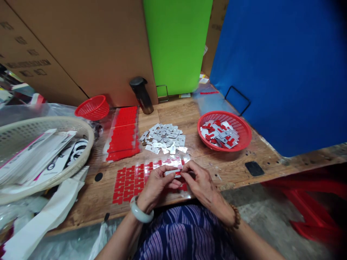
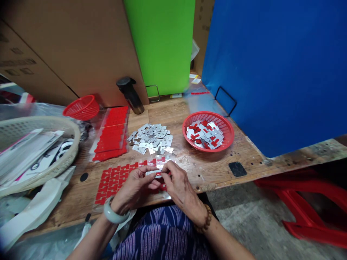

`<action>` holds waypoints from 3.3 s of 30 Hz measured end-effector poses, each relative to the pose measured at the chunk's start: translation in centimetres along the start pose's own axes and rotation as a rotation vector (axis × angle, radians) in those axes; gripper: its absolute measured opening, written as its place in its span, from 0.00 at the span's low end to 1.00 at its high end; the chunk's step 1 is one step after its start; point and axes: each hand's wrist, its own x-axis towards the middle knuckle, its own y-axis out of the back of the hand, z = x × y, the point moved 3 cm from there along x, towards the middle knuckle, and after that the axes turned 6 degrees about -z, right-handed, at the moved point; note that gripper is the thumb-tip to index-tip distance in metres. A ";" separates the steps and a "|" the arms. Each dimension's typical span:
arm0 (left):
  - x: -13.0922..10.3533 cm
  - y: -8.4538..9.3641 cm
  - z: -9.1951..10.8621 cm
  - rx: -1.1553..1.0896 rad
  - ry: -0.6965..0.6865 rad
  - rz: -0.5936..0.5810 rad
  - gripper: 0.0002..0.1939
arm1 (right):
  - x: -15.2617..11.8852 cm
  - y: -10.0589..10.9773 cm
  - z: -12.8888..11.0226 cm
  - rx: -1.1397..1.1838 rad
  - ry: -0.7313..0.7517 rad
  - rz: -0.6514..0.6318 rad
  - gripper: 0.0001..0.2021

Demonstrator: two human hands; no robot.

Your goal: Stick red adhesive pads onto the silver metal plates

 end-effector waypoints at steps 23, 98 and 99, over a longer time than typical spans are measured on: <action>-0.1 0.2 0.4 0.064 -0.062 0.077 0.19 | 0.1 0.0 0.2 0.091 -0.108 0.012 0.05; -0.9 0.6 0.2 0.108 -0.005 -0.018 0.16 | 0.7 -2.3 2.7 0.557 -0.368 -0.444 0.15; -0.9 0.5 0.1 0.107 0.002 -0.030 0.16 | 0.6 -2.3 2.8 0.562 -0.366 -0.467 0.15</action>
